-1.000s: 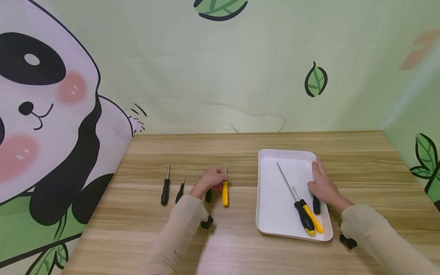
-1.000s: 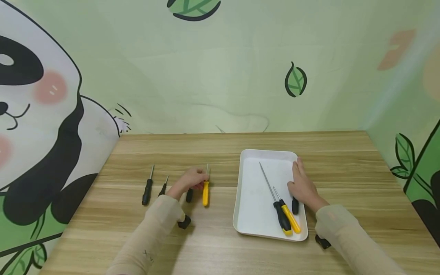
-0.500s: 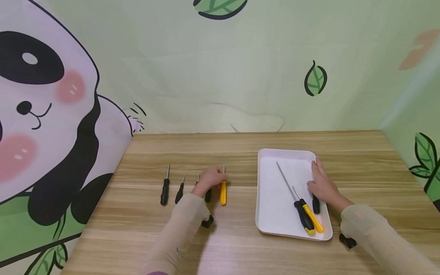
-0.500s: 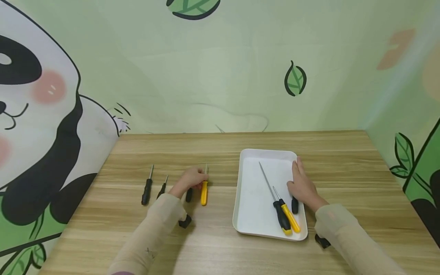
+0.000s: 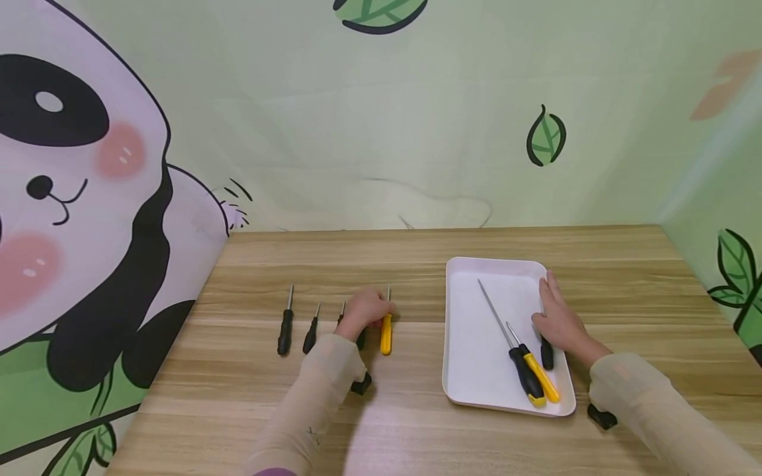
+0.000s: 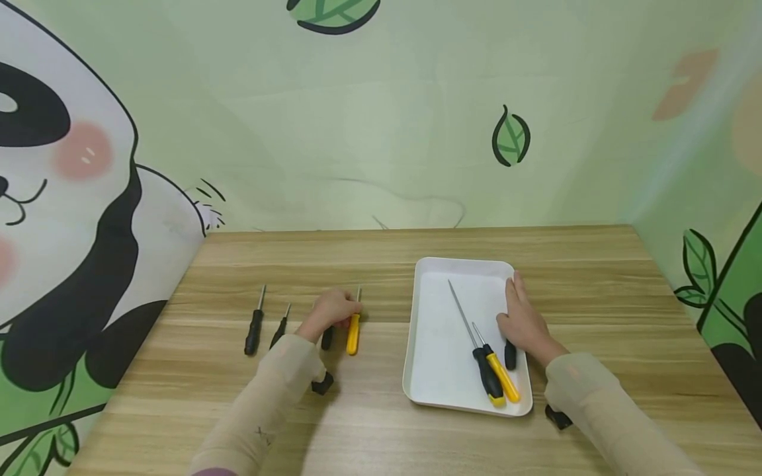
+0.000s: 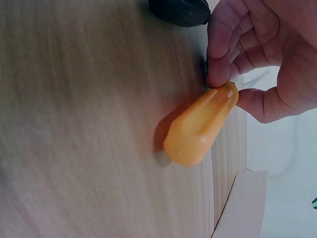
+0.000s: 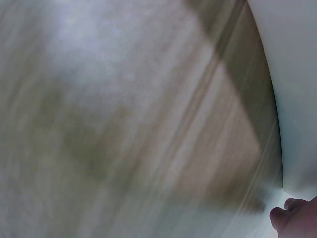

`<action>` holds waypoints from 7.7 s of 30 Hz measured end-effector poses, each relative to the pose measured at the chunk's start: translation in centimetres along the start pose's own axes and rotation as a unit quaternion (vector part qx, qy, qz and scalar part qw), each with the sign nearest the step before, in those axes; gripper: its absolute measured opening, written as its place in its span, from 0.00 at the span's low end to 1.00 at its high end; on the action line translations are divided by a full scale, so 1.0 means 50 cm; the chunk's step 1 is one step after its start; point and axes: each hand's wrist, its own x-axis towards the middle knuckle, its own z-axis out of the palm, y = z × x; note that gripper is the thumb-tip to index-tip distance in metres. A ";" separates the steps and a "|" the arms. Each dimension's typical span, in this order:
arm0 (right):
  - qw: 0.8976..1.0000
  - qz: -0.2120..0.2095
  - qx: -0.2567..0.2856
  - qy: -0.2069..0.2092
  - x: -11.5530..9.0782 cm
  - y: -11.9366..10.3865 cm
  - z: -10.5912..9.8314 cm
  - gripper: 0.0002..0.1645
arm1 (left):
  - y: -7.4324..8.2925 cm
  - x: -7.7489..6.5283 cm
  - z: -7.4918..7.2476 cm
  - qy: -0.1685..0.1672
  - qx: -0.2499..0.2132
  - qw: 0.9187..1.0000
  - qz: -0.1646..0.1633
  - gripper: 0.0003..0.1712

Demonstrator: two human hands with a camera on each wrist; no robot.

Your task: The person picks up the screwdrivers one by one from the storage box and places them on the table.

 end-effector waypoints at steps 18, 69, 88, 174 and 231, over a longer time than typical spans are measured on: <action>1.000 -0.003 -0.001 0.005 -0.001 -0.002 -0.001 0.42 | -0.011 -0.003 -0.006 -0.009 -0.071 0.997 -0.015 0.14; 1.000 -0.005 0.006 0.001 -0.002 -0.001 0.000 0.42 | 0.087 -0.030 -0.026 -0.068 -0.285 0.955 0.042 0.15; 1.000 -0.009 0.008 0.003 -0.002 0.004 0.001 0.42 | 0.134 -0.034 0.026 -0.116 -0.349 0.929 0.051 0.13; 1.000 0.002 0.005 -0.002 0.002 0.005 0.003 0.43 | 0.295 -0.100 0.225 -0.141 -0.215 0.966 -0.009 0.12; 1.000 -0.018 0.001 0.010 -0.002 0.002 0.000 0.42 | 0.320 -0.097 0.249 -0.098 -0.210 0.972 -0.037 0.16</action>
